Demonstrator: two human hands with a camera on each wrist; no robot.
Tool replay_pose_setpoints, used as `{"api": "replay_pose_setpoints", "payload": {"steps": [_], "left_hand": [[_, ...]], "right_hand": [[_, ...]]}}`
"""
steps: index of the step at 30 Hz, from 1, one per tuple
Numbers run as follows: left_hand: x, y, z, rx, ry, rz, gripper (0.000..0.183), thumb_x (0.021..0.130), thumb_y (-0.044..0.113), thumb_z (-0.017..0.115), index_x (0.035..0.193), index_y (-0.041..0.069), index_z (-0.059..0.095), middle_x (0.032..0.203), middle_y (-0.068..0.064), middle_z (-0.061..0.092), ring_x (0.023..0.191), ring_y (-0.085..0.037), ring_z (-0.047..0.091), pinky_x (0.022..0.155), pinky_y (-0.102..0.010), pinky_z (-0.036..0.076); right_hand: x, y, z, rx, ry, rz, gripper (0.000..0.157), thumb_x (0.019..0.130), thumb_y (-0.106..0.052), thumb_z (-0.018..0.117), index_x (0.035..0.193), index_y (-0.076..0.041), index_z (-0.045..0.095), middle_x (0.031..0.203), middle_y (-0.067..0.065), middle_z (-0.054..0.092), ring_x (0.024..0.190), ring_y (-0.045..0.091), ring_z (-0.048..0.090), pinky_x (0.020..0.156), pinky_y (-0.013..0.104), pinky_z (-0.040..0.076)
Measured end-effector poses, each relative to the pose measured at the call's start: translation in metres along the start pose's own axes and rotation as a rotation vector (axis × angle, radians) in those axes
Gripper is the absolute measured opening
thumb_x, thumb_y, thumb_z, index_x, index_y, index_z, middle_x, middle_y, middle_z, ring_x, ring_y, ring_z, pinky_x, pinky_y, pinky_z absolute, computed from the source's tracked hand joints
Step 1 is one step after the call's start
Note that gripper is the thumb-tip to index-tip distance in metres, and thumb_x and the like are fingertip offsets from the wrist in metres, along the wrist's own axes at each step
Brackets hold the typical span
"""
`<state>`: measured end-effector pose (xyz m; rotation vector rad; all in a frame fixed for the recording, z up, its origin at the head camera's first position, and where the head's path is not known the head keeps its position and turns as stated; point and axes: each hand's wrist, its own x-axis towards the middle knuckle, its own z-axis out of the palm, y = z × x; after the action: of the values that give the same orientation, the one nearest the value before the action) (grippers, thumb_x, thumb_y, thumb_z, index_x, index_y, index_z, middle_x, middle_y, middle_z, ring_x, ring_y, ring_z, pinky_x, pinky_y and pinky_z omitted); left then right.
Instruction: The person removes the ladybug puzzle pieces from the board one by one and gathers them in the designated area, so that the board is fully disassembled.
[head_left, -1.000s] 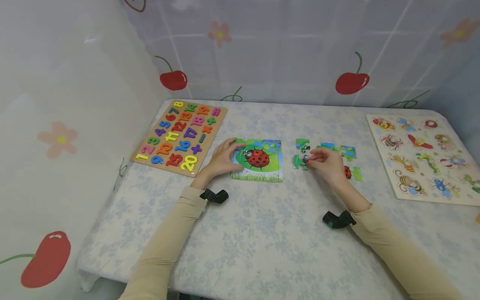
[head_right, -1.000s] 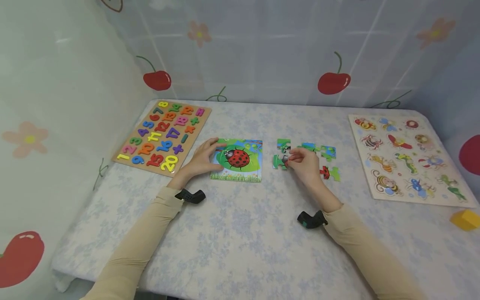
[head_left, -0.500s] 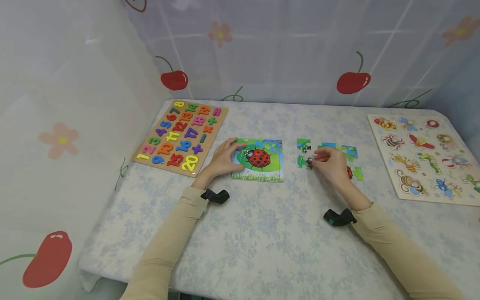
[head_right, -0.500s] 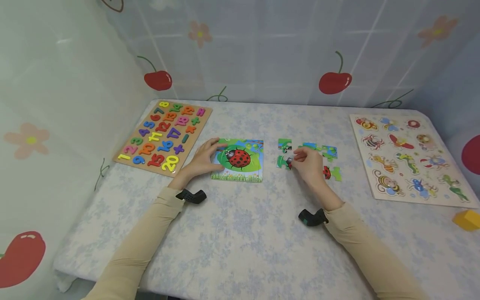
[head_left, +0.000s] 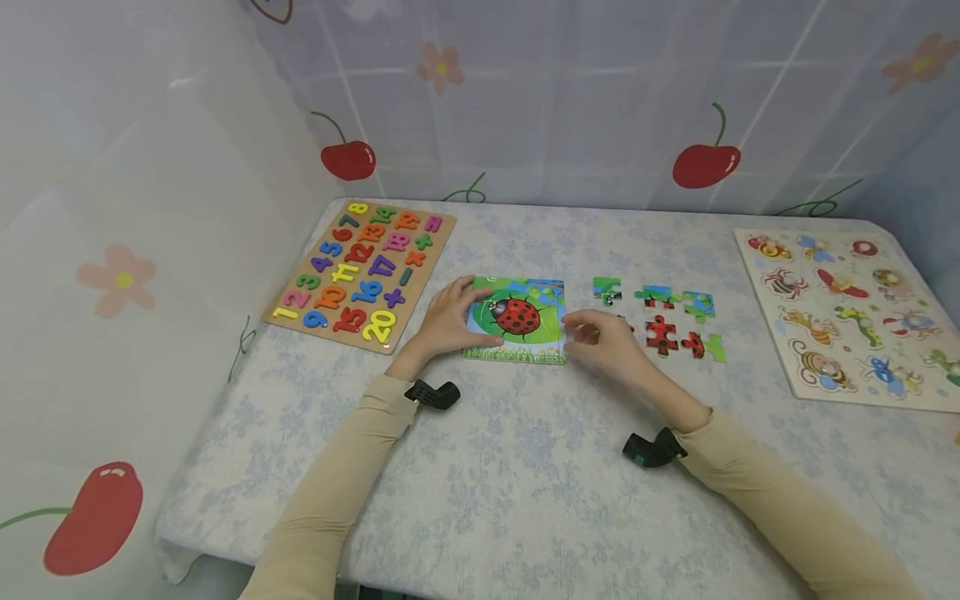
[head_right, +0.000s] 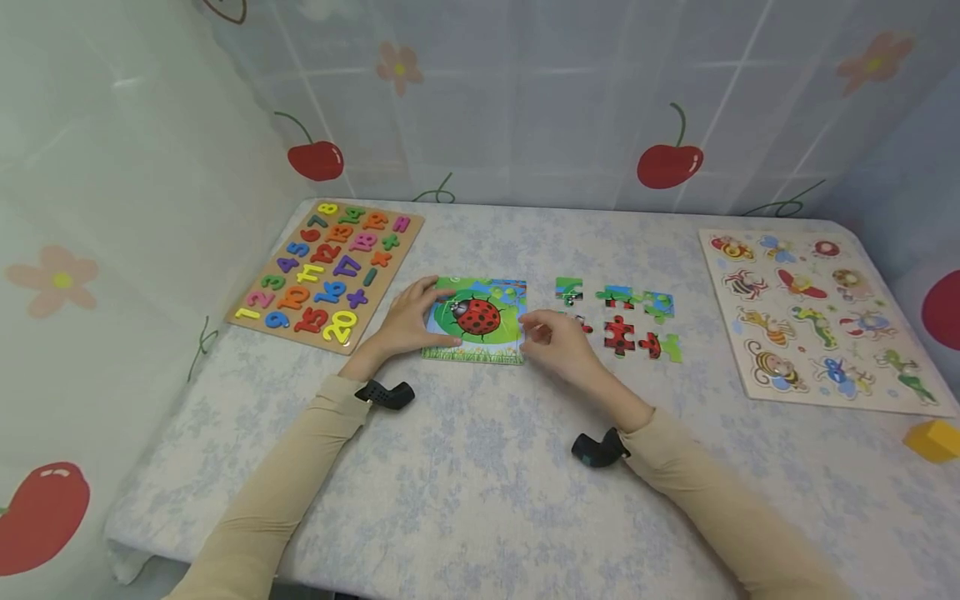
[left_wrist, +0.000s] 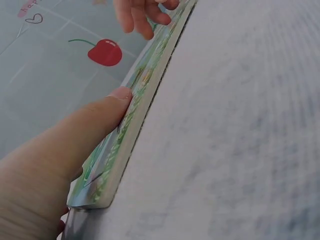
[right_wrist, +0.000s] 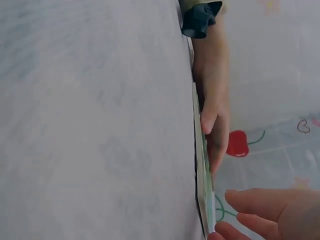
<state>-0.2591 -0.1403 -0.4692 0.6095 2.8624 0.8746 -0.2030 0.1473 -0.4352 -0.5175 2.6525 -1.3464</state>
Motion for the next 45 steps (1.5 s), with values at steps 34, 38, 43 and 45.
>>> {"api": "replay_pose_setpoints", "payload": {"steps": [34,38,43,45], "left_hand": [[-0.002,0.001,-0.001,0.002,0.018,0.013,0.087,0.067,0.055,0.079,0.142,0.025,0.045,0.158,-0.008,0.019,0.146,-0.034,0.017,0.116,-0.059,0.013],[-0.001,0.0,0.0,0.009,0.019,0.013,0.087,0.067,0.056,0.078,0.141,0.025,0.046,0.158,-0.009,0.019,0.146,-0.033,0.017,0.117,-0.058,0.013],[0.0,0.0,0.001,0.015,0.019,0.015,0.086,0.068,0.056,0.078,0.141,0.025,0.046,0.158,-0.009,0.019,0.146,-0.034,0.017,0.117,-0.057,0.013],[0.0,0.0,0.001,0.019,0.018,0.012,0.086,0.068,0.057,0.078,0.141,0.025,0.045,0.158,-0.008,0.018,0.146,-0.033,0.018,0.117,-0.057,0.013]], "right_hand": [[0.003,-0.001,0.027,0.089,0.114,-0.125,0.031,0.083,0.007,0.066,0.113,-0.002,0.067,0.107,0.016,0.057,0.083,0.024,0.06,0.069,0.017,0.05],[0.0,0.002,0.02,0.171,0.163,-0.033,0.029,0.085,0.005,0.064,0.113,-0.002,0.065,0.114,0.016,0.057,0.088,0.016,0.063,0.071,0.015,0.052],[-0.012,0.011,0.001,0.248,0.193,0.105,0.03,0.089,0.003,0.06,0.119,0.0,0.061,0.124,0.015,0.052,0.086,-0.003,0.058,0.072,0.015,0.052],[-0.023,0.014,-0.009,0.244,0.202,0.125,0.031,0.09,0.003,0.059,0.12,0.001,0.06,0.124,0.015,0.052,0.086,-0.006,0.057,0.073,0.015,0.052]]}}
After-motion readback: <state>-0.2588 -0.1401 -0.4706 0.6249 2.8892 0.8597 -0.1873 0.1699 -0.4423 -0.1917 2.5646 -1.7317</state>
